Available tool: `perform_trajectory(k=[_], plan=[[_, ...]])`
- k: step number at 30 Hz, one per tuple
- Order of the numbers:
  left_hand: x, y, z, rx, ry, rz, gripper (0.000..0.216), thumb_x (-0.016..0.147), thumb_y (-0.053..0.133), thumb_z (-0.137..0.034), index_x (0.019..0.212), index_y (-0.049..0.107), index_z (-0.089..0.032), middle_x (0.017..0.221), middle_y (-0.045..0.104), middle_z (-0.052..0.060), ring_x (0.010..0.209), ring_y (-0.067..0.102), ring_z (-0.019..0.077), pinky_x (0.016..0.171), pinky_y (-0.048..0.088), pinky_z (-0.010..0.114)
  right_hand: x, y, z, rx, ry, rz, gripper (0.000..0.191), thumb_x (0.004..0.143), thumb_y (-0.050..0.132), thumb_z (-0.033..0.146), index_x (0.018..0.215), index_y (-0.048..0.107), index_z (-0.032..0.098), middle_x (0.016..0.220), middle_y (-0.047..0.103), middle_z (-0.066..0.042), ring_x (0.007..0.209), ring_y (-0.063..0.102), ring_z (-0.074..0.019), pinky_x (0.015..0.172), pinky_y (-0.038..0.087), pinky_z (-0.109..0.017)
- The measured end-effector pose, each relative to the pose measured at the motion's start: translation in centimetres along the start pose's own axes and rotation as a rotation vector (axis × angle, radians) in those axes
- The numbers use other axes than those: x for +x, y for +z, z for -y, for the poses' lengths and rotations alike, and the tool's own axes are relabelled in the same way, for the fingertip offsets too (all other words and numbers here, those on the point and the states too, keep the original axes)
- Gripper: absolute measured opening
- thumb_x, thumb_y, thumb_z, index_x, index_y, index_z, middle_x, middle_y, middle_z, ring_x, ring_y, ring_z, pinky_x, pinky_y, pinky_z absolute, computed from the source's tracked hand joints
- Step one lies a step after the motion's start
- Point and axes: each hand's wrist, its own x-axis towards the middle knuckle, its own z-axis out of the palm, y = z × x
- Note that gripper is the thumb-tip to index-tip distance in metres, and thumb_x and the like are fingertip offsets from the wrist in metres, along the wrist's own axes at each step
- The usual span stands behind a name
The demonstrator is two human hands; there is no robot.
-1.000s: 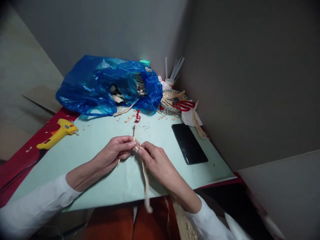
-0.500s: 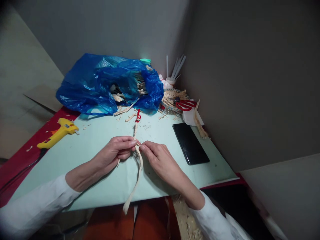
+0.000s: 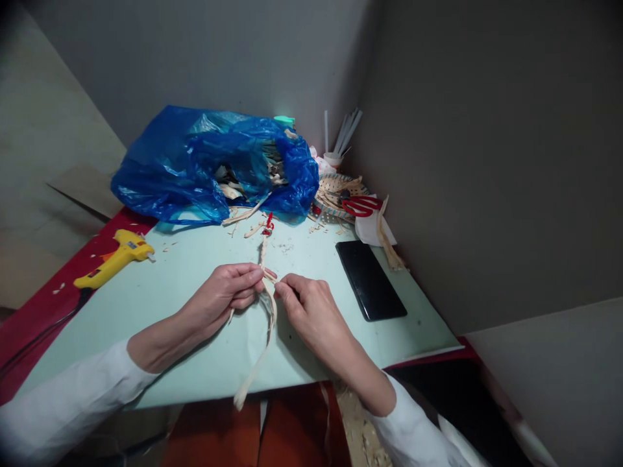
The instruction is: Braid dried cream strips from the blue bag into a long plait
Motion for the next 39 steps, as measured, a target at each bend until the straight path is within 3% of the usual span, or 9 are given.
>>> perform_trajectory(k=[3,10,15,19,22,29,32,36,39], plan=[[-0.1,0.1,0.0,0.029,-0.006,0.012,0.025,0.081,0.066,-0.035,0.087,0.067,-0.011,0.067,0.053,-0.001,0.044,0.023,0.0007,0.042,0.008,0.022,-0.1,0.0,-0.1,-0.011,-0.005,0.009,0.036,0.097,0.038,0.033,0.071,0.057,0.017,0.06,0.049,0.003,0.055,0.037,-0.0105,0.055,0.028,-0.025],[-0.3,0.4,0.1,0.152,0.015,-0.065,0.021,0.08,0.065,-0.032,0.075,0.063,-0.012,0.067,0.058,0.001,0.042,0.026,0.0017,0.041,0.012,0.022,-0.1,0.1,0.1,-0.137,-0.013,-0.016,0.032,0.096,0.039,0.029,0.075,0.06,0.017,0.058,0.051,0.002,0.052,0.038,-0.0106,0.054,0.027,-0.025],[-0.4,0.4,0.3,0.139,-0.044,-0.092,0.025,0.076,0.068,-0.034,0.072,0.068,-0.01,0.054,0.049,-0.002,0.041,0.022,0.0021,0.041,0.01,0.022,-0.4,0.8,1.4,-0.312,0.004,-0.039,0.03,0.093,0.042,0.028,0.07,0.058,0.018,0.057,0.058,-0.001,0.047,0.042,-0.0111,0.052,0.023,-0.027],[-0.6,0.5,0.2,0.084,-0.076,-0.108,0.021,0.075,0.068,-0.031,0.078,0.071,-0.011,0.044,0.041,-0.006,0.041,0.028,0.0035,0.042,0.014,0.02,-0.6,1.9,2.4,-0.514,-0.047,-0.054,0.022,0.09,0.043,0.024,0.084,0.063,0.017,0.065,0.067,-0.006,0.05,0.054,-0.0146,0.053,0.02,-0.03],[-0.7,0.5,0.2,0.009,-0.093,-0.085,0.022,0.076,0.067,-0.03,0.088,0.072,-0.011,0.045,0.044,-0.005,0.04,0.029,0.0032,0.041,0.013,0.019,-0.6,3.0,2.9,-0.626,-0.053,-0.04,0.021,0.089,0.042,0.021,0.091,0.063,0.016,0.073,0.07,-0.008,0.054,0.06,-0.0179,0.052,0.017,-0.031],[-0.7,0.3,0.6,-0.011,-0.011,-0.069,0.02,0.08,0.065,-0.026,0.091,0.071,-0.01,0.042,0.038,-0.007,0.042,0.027,0.0034,0.045,0.016,0.02,-0.5,4.2,3.2,-0.726,-0.033,0.016,0.024,0.089,0.041,0.014,0.099,0.063,0.012,0.08,0.072,-0.012,0.059,0.064,-0.0196,0.05,0.014,-0.031],[-0.9,0.3,0.4,0.023,0.001,-0.096,0.017,0.078,0.066,-0.026,0.086,0.07,-0.011,0.047,0.046,-0.006,0.041,0.025,0.0024,0.044,0.015,0.021,-0.6,2.0,3.1,-0.648,-0.071,0.059,0.024,0.093,0.043,0.026,0.095,0.065,0.016,0.074,0.07,-0.008,0.058,0.061,-0.0181,0.051,0.019,-0.03],[-1.0,0.5,0.0,0.053,0.045,-0.084,0.016,0.078,0.066,-0.027,0.082,0.068,-0.012,0.06,0.057,-0.002,0.041,0.025,0.0015,0.043,0.014,0.022,0.3,-1.0,2.3,-0.352,-0.094,-0.085,0.029,0.094,0.045,0.04,0.087,0.063,0.018,0.083,0.067,-0.007,0.074,0.059,-0.0181,0.065,0.034,-0.028],[-1.0,0.6,-0.2,0.077,0.056,-0.096,0.015,0.078,0.064,-0.027,0.078,0.065,-0.012,0.053,0.05,-0.004,0.04,0.027,0.002,0.043,0.015,0.021,1.8,-0.4,1.3,0.11,-0.03,0.134,0.028,0.097,0.04,0.038,0.092,0.058,0.017,0.082,0.063,-0.004,0.071,0.056,-0.0143,0.066,0.039,-0.026]])
